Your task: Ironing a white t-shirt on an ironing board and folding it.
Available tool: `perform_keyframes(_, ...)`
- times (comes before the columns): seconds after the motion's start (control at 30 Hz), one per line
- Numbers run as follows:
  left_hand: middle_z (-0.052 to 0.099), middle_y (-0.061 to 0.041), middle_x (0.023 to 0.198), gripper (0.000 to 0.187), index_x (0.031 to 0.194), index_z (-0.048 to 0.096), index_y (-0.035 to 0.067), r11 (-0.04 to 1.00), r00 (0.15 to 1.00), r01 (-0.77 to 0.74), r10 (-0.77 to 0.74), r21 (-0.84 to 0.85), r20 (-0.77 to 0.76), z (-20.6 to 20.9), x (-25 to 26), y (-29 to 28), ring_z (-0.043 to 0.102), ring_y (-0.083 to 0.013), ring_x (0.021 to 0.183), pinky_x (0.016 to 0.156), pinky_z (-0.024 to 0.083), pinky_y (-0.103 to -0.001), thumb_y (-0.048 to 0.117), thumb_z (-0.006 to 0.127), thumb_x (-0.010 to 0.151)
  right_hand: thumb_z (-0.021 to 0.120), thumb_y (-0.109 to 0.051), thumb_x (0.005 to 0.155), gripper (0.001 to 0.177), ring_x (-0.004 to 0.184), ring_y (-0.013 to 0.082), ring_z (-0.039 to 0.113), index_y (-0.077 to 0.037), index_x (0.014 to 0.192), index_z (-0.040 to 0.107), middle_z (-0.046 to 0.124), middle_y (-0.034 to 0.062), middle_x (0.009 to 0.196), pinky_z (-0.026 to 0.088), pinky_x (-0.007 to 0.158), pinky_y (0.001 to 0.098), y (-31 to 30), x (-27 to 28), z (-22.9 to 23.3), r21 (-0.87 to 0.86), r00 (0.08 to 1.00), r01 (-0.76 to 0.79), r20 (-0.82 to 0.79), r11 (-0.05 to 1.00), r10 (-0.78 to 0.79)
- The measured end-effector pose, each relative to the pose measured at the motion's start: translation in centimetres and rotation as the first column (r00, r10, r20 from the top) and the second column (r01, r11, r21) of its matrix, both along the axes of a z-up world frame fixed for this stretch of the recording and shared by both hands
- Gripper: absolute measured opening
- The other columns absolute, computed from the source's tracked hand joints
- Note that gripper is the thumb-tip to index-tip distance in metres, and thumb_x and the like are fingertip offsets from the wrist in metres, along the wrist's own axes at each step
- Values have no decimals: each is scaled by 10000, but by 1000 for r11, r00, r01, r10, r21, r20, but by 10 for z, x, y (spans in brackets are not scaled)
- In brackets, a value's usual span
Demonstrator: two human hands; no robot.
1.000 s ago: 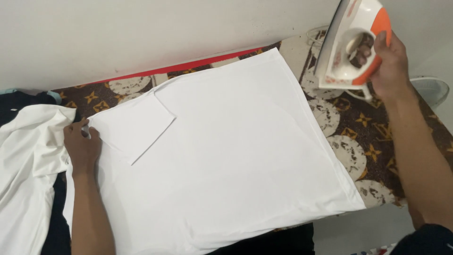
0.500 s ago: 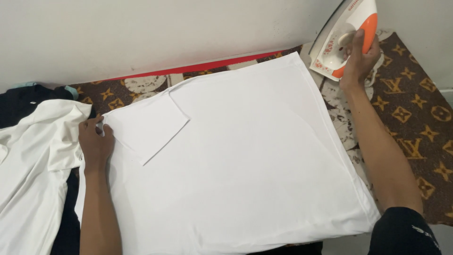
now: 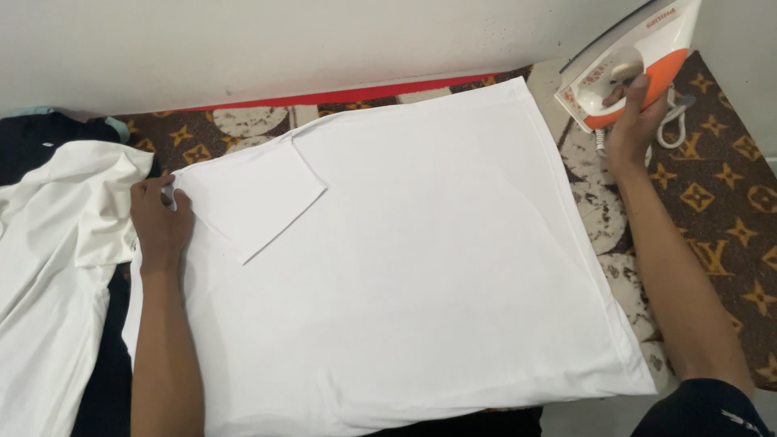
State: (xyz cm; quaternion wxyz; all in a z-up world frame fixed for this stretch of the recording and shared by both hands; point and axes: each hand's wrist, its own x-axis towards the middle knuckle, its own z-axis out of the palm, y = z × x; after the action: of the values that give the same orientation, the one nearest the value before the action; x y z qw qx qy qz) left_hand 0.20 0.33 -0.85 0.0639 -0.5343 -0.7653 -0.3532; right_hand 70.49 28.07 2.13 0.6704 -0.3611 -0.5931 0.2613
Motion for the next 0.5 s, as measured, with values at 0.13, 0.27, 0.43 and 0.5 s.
perform_keyframes(0.13, 519, -200, 1176, 316, 1281, 693, -50, 997, 999, 3, 0, 72, -49, -6, 2, 1, 600, -326, 863, 834, 505, -443, 69, 592, 1006, 482, -513, 1160, 453, 824, 152, 560, -89, 1318, 497, 557, 12, 895, 496, 866, 328, -19, -3, 11, 5, 995, -26, 92, 1000, 26)
perform_keyframes(0.27, 483, -241, 1330, 484, 1450, 503, -44, 1000, 1000, 16, -16, 26, 12, 3, 21, -16, 590, -396, 1113, 984, 462, -506, 134, 564, 1004, 430, -412, 1217, 477, 1081, 311, 588, -7, 1471, 423, 578, 172, 1171, 487, 974, 434, -25, 1, 17, 31, 951, 122, 282, 992, -126)
perform_keyframes(0.43, 332, -252, 1584, 635, 1546, 330, -12, 988, 988, 69, -49, -136, 143, 20, 60, -83, 297, -394, 1488, 1227, 228, -498, 236, 548, 1004, 712, -120, 1122, 295, 1040, 352, 695, -87, 1303, 482, 686, 238, 1182, 553, 856, 438, -2, 29, -4, 120, 901, 308, 283, 944, -330)
perform_keyframes(0.5, 314, -225, 1632, 637, 1545, 348, 12, 981, 983, 85, -55, -173, 175, 26, 77, -117, 295, -372, 1517, 1229, 234, -487, 267, 561, 1002, 637, -870, 734, 608, 804, -36, 800, -342, 943, 854, 835, -178, 883, 657, 718, 195, -2, 30, 2, -533, 845, 519, 204, 669, -493)
